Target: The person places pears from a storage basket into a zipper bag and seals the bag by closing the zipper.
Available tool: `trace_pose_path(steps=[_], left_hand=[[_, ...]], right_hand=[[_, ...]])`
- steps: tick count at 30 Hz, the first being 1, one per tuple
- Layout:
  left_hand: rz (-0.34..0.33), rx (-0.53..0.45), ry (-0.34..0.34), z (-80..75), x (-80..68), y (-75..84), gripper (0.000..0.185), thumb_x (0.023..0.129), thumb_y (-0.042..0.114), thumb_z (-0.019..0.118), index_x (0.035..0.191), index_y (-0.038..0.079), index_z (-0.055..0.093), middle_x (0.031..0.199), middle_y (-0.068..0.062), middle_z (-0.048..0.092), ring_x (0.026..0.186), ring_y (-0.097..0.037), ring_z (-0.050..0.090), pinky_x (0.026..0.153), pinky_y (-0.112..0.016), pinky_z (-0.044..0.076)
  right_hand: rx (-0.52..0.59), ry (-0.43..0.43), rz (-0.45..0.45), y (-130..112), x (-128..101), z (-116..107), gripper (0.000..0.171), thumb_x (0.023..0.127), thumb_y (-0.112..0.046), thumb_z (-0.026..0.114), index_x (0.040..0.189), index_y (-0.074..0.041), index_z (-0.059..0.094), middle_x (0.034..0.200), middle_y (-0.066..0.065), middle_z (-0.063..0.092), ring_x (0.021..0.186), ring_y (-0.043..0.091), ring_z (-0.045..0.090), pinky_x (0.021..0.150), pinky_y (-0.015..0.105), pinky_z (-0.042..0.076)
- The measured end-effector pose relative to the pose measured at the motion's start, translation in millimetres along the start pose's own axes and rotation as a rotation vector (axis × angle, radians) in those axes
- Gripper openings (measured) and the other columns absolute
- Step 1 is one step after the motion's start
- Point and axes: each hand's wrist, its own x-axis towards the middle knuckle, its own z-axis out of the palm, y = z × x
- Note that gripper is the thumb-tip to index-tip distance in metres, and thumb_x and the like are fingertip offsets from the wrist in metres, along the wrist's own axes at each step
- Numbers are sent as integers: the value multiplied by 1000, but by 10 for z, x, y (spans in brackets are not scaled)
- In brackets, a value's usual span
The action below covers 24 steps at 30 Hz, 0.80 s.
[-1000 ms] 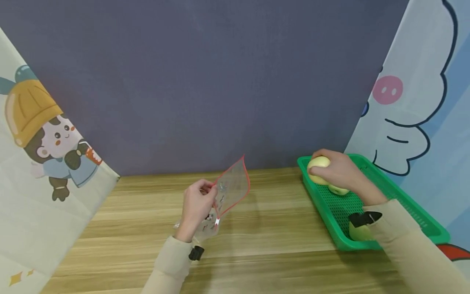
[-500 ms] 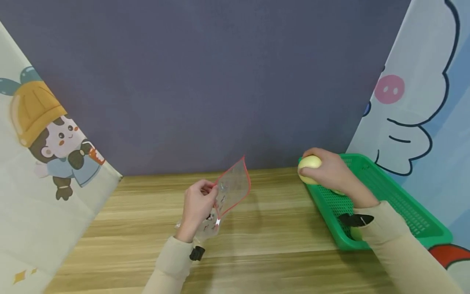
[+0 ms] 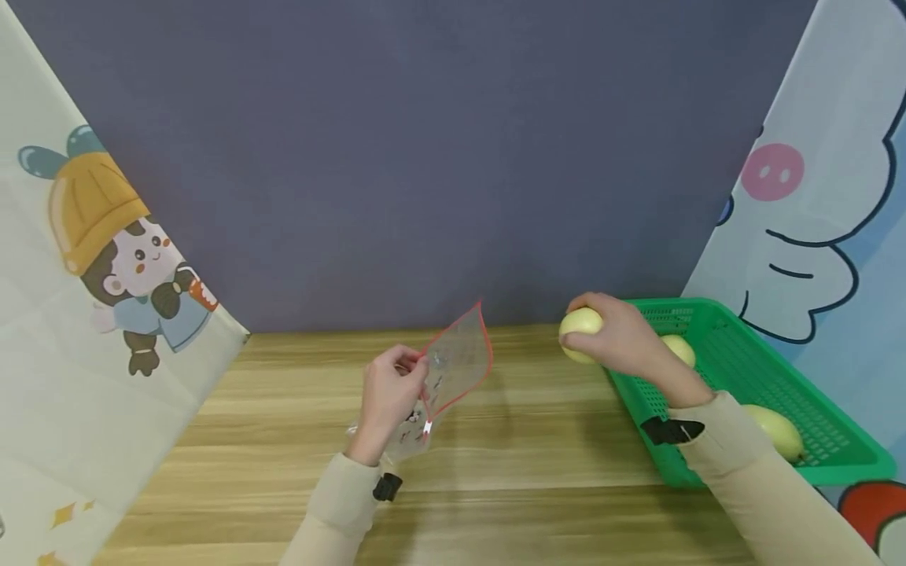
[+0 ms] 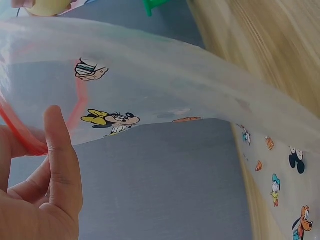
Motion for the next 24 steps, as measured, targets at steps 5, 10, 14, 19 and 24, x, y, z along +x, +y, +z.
trace_pose_path(steps=[5, 10, 14, 19, 24], left_hand=[[-6, -18, -6, -21, -3, 4, 7, 92, 9, 70, 92, 3, 72, 74, -4, 67, 53, -15, 63, 45, -25, 52], [-12, -41, -11, -35, -8, -1, 6, 92, 8, 69, 91, 2, 72, 73, -5, 66, 47, -17, 62, 41, -25, 49], [-6, -19, -2, -32, -7, 5, 6, 92, 8, 70, 91, 3, 72, 73, -4, 66, 50, -15, 62, 45, -25, 52], [-9, -2, 5, -31, -10, 15, 6, 92, 10, 70, 90, 4, 72, 73, -3, 66, 54, -15, 63, 50, -26, 54], [-13, -9, 1, -33, -12, 9, 7, 92, 9, 70, 91, 3, 72, 74, -3, 66, 53, -14, 63, 48, -26, 53]], right_hand=[[8, -9, -4, -78, 16, 30, 39, 86, -31, 73, 119, -12, 65, 109, 10, 64, 76, 25, 54, 57, 34, 47], [14, -8, -15, -142, 31, 55, 38, 86, -30, 73, 119, -12, 65, 108, 10, 64, 75, 25, 54, 57, 34, 47], [29, 0, -24, -167, 34, 71, 37, 85, -28, 73, 118, -12, 65, 108, 9, 63, 74, 25, 54, 57, 34, 47], [41, 18, -39, -191, 31, 98, 38, 84, -28, 74, 118, -12, 65, 109, 8, 64, 76, 24, 54, 58, 34, 47], [55, 50, -54, -250, 24, 124, 39, 83, -27, 74, 118, -13, 66, 109, 6, 64, 78, 24, 54, 59, 35, 47]])
